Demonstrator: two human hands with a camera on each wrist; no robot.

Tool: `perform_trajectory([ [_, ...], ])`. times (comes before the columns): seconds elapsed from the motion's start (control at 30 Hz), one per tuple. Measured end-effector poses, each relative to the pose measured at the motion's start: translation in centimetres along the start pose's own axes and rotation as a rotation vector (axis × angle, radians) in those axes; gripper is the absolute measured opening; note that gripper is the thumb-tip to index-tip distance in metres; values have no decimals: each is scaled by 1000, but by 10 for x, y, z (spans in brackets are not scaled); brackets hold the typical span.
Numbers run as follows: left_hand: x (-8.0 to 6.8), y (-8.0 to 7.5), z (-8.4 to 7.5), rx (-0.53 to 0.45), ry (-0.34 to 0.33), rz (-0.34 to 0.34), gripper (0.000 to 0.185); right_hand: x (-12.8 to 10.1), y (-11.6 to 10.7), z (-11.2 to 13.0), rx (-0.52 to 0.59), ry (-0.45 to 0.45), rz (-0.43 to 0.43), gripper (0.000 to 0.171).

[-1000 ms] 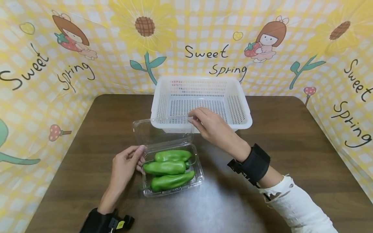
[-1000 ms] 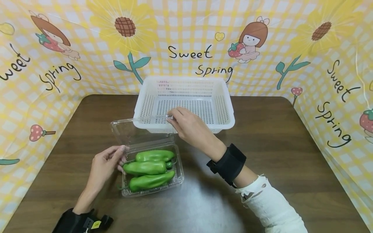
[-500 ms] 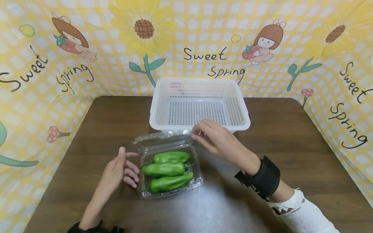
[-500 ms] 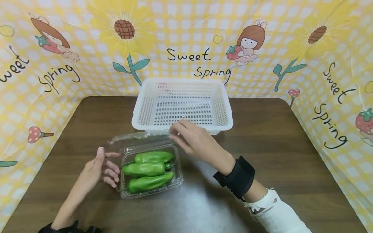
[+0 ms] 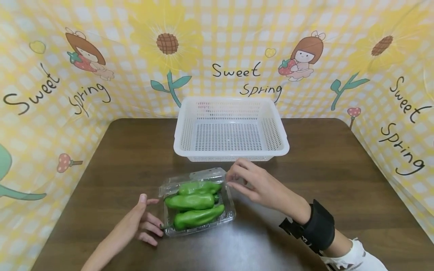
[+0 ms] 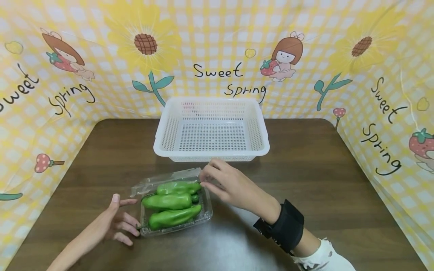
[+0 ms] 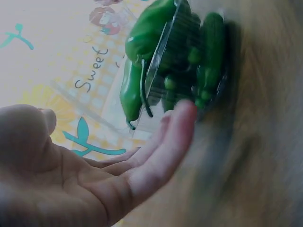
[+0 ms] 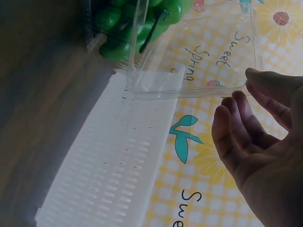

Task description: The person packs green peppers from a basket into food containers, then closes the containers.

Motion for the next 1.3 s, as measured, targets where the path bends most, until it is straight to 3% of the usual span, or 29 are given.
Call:
perform_trajectory([
  [0.1,-3,4,5,-103,-23,40,86,-5,3,2,30,2,18,9],
  [0.2,-7,10,7,-140,-24,55,83,-10,5,5,51,21,40,13],
  [0.57,-11,19,12,-122,-41,60,78,-23,12,8,49,-37,13,15],
  [0.9,-10,17,17,-118,-6,135,74,-34,21,11,36,-58,67,15],
  [1.17,-12,25,15,-9,18,48,66,-39,28,13,-3,-112,48,16],
  [1.3,-10,27,14,4,10,39,76,-42,31,14,-26,-119,20,11],
])
Point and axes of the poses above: each hand's wrist, its own x-axis towards the middle knuckle, its own y-axis out of the palm, z = x × y, the point moved 1 cm from there along x, towards the middle knuckle, and after that the axes turned 14 degrees about -x, right-handed, at the moved point
